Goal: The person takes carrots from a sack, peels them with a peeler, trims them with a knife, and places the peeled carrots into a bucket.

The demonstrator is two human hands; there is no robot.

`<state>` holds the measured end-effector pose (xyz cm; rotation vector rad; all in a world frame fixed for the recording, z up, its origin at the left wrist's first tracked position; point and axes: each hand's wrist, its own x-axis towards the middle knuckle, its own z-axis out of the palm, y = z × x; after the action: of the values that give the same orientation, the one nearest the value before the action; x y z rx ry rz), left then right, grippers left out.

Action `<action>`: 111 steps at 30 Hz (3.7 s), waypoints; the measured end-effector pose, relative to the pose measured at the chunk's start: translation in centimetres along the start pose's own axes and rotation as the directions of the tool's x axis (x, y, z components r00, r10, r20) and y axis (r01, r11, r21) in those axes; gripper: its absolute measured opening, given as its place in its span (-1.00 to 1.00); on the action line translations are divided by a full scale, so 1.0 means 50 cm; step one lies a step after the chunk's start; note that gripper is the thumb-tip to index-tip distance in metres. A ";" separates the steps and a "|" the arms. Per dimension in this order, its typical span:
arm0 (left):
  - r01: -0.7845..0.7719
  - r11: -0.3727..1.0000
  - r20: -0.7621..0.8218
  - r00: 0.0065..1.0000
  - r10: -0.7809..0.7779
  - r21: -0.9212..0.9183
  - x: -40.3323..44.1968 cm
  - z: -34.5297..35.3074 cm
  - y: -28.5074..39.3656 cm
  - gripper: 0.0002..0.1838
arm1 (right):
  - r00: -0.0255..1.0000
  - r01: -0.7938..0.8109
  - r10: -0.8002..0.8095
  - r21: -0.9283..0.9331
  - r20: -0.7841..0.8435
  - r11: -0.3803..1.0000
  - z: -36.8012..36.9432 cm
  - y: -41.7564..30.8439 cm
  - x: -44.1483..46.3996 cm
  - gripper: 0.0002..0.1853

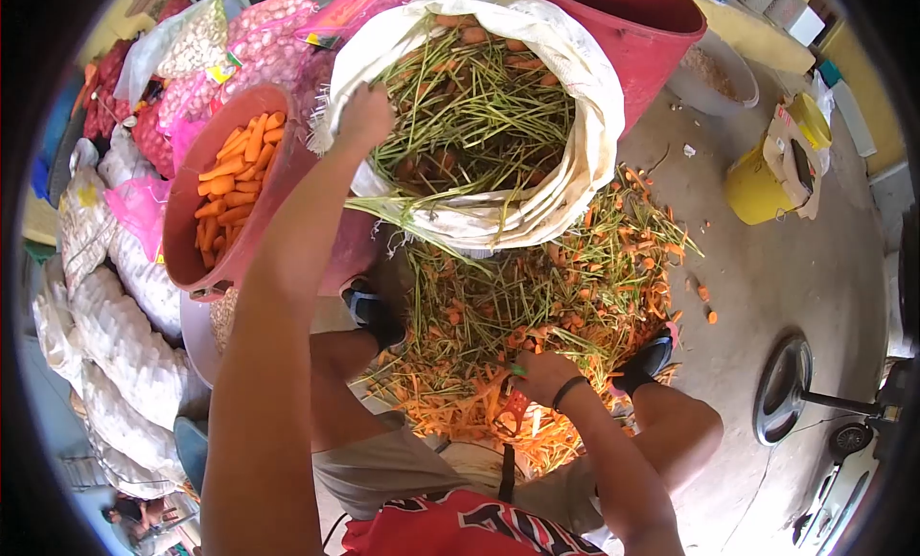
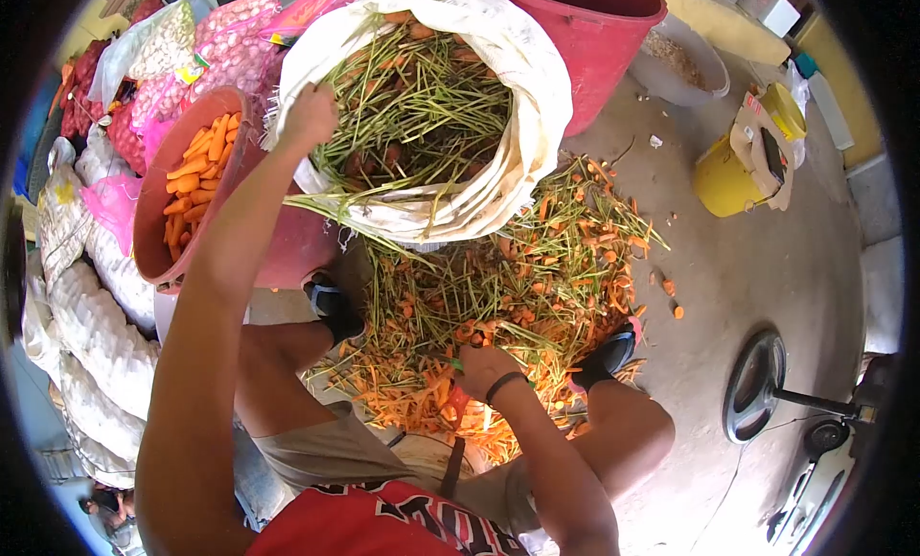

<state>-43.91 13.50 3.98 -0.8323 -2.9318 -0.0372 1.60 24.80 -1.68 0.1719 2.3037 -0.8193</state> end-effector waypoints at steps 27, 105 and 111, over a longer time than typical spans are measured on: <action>0.006 0.852 0.076 0.996 0.039 -0.524 -0.092 -0.171 0.222 -0.37 | 0.998 -0.030 0.030 -0.012 0.056 0.999 0.019 -0.006 -0.010 -0.56; 0.601 -0.245 0.437 0.753 0.491 -0.761 -0.828 -0.088 0.223 -0.54 | 0.390 0.337 -0.034 0.108 -0.920 0.935 -0.034 0.001 -0.130 -0.43; 0.608 -0.422 0.450 0.788 0.420 -0.672 -0.809 -0.074 0.235 -0.54 | 0.381 0.566 -0.377 -0.109 -0.844 0.817 0.043 -0.113 -0.157 -0.46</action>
<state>-3.18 2.15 3.73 -0.2941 -2.2216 -3.5503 6.90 19.75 4.99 -0.0540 3.2812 -1.5393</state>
